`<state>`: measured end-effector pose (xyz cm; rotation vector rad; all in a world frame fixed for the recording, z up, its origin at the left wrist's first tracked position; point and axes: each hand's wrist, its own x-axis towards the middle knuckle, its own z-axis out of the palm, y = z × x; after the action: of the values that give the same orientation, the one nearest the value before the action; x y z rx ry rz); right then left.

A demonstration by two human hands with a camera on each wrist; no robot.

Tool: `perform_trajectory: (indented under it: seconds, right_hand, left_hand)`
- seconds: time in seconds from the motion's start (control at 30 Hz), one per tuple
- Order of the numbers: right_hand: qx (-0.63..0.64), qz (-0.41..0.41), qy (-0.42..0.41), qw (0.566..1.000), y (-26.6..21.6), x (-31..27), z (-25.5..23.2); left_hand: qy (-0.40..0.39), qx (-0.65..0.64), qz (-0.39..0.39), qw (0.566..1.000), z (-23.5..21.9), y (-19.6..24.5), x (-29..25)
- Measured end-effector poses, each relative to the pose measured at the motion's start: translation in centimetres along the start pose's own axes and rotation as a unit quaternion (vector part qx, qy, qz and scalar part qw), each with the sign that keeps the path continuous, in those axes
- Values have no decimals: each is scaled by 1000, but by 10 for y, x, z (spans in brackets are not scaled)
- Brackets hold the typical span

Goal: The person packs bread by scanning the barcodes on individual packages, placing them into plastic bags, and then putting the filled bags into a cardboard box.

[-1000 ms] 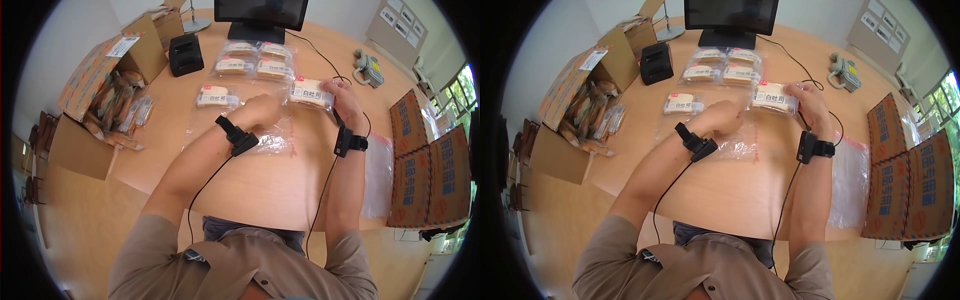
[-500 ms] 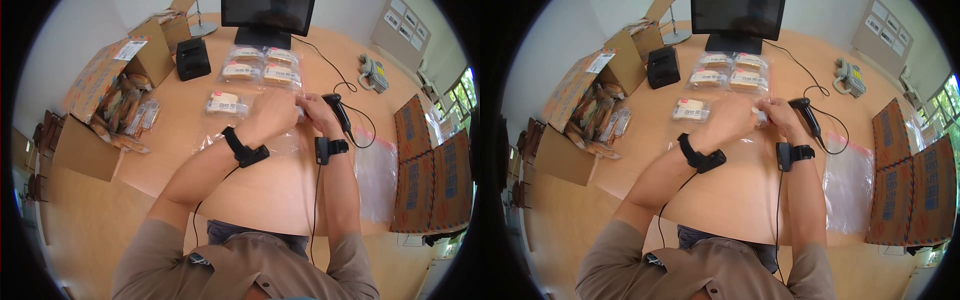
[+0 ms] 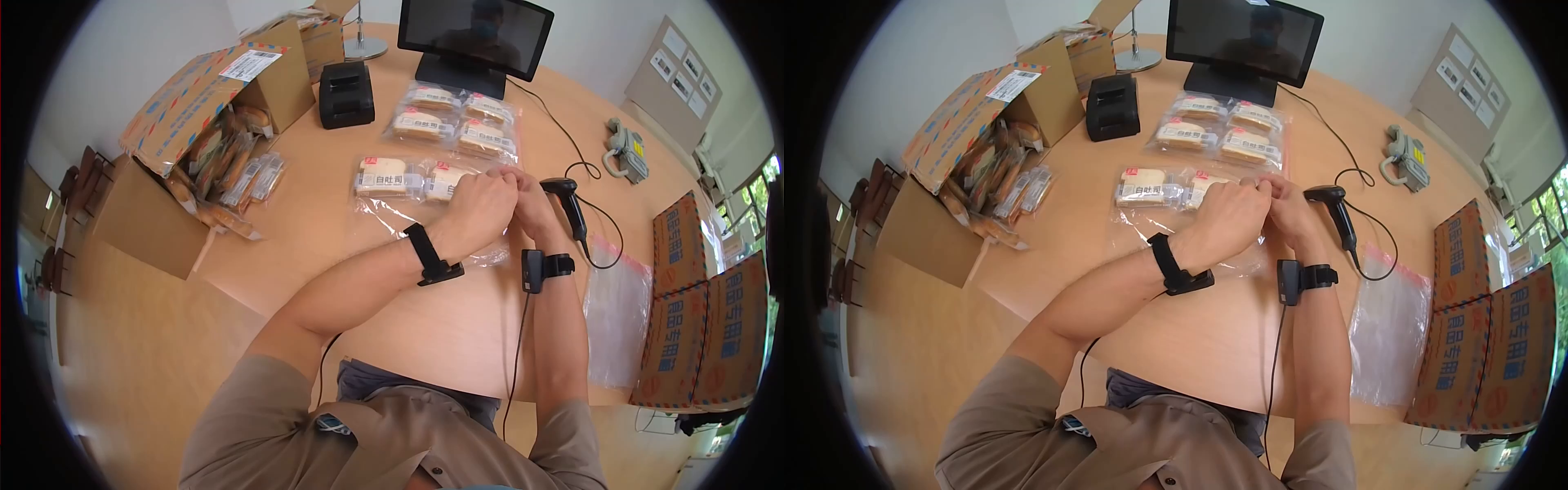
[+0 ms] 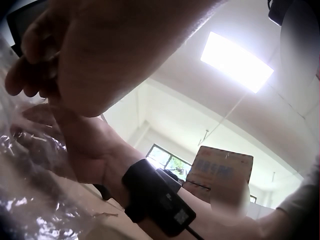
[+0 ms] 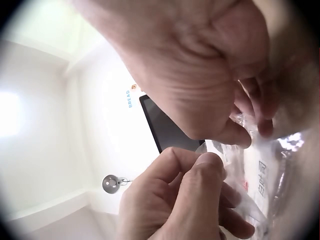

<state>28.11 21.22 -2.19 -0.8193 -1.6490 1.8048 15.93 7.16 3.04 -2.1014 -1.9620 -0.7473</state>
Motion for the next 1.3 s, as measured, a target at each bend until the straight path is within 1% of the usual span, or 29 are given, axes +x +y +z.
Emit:
perform_trajectory:
  seconds: [0.07, 0.13, 0.17, 0.23, 0.27, 0.33, 0.37, 0.43, 0.47, 0.53, 0.57, 0.63, 0.67, 0.7, 0.73, 0.77, 0.8, 0.83, 0.9, 0.93, 1.0, 1.03, 1.07, 1.1, 1.17, 1.2, 1.23, 1.27, 1.3]
  right_hand:
    - [-9, -9, -18, 1000, -2, -1, 1]
    - [-128, -27, 6, 991, -7, -3, 2]
    - [-129, -27, 5, 991, -10, -4, 4]
    - [-113, -15, 50, 992, -11, -5, 9]
    - [-113, -14, 51, 992, -5, -1, 6]
    - [-35, -65, 16, 997, 8, 7, 0]
    - [-35, -66, 16, 997, 10, 8, -2]
    - [19, -69, -23, 997, 11, 6, -3]
    - [19, -69, -21, 997, 9, 5, -3]
    - [30, -46, -11, 998, 3, 1, -3]
    - [31, -47, -6, 998, -1, -1, -3]
    - [2, -14, 56, 998, -10, -2, -4]
    - [3, -14, 60, 998, -14, -3, -5]
    - [-34, -4, 65, 997, -20, -5, -6]
    - [-73, 6, 68, 995, -26, -8, -6]
    - [-73, 6, 70, 995, -34, -13, -1]
    - [-109, 40, 53, 992, -42, -17, 7]
    - [-145, 73, 35, 986, -45, -20, 12]
    - [-169, 64, 27, 983, -35, -18, 15]
    - [-194, 56, 19, 979, -30, -17, 16]
    - [-193, 55, 21, 979, -25, -17, 15]
    - [-195, 55, 21, 979, -25, -17, 15]
    - [-196, 56, 22, 979, -26, -18, 14]
    - [-205, 72, 4, 976, -27, -17, 14]
    - [-215, 87, -14, 973, -28, -17, 14]
    - [-227, 83, -15, 970, -26, -16, 14]
    - [-239, 77, -16, 968, -25, -16, 14]
    - [-238, 74, -25, 968, -26, -17, 11]
    - [-243, 71, -25, 967, -31, -19, 6]
  left_hand:
    - [15, 4, 3, 1000, 0, -1, 1]
    - [35, 8, -13, 999, 1, -3, 3]
    - [35, 8, -14, 999, 3, -5, 3]
    - [44, 19, -1, 999, 6, -8, 4]
    - [43, 18, -1, 999, 7, -8, 4]
    - [20, 5, 19, 1000, 9, -8, 3]
    - [20, 5, 19, 1000, 13, -11, 2]
    - [13, -60, 87, 994, 16, -19, 2]
    - [13, -61, 88, 994, 14, -24, 5]
    - [-113, -183, 106, 971, -2, -42, 16]
    - [-194, -201, 26, 960, -31, -44, 25]
    - [-165, -121, -29, 979, -34, -81, 22]
    - [-198, -71, -39, 977, -47, -94, 20]
    - [-229, -21, -49, 972, -65, -99, 19]
    - [-230, -22, -46, 972, -81, -96, 19]
    - [-285, -36, -71, 955, -99, -91, 18]
    - [-338, -50, -96, 935, -108, -89, 17]
    - [-338, -49, -96, 935, -107, -89, 15]
    - [-422, -87, -188, 882, -104, -92, 12]
    - [-423, -85, -188, 882, -96, -100, 10]
    - [-391, -70, -188, 898, -79, -118, 6]
    - [-391, -70, -186, 898, -80, -117, 7]
    - [-369, -71, -207, 903, -82, -115, 6]
    - [-346, -73, -228, 907, -83, -115, 6]
    - [-335, -73, -238, 909, -78, -119, 6]
    - [-324, -72, -248, 910, -73, -123, 7]
    - [-323, -72, -248, 910, -54, -136, 10]
    - [-305, -82, -172, 933, -29, -159, 11]
    - [-283, -85, -105, 950, -26, -179, 4]
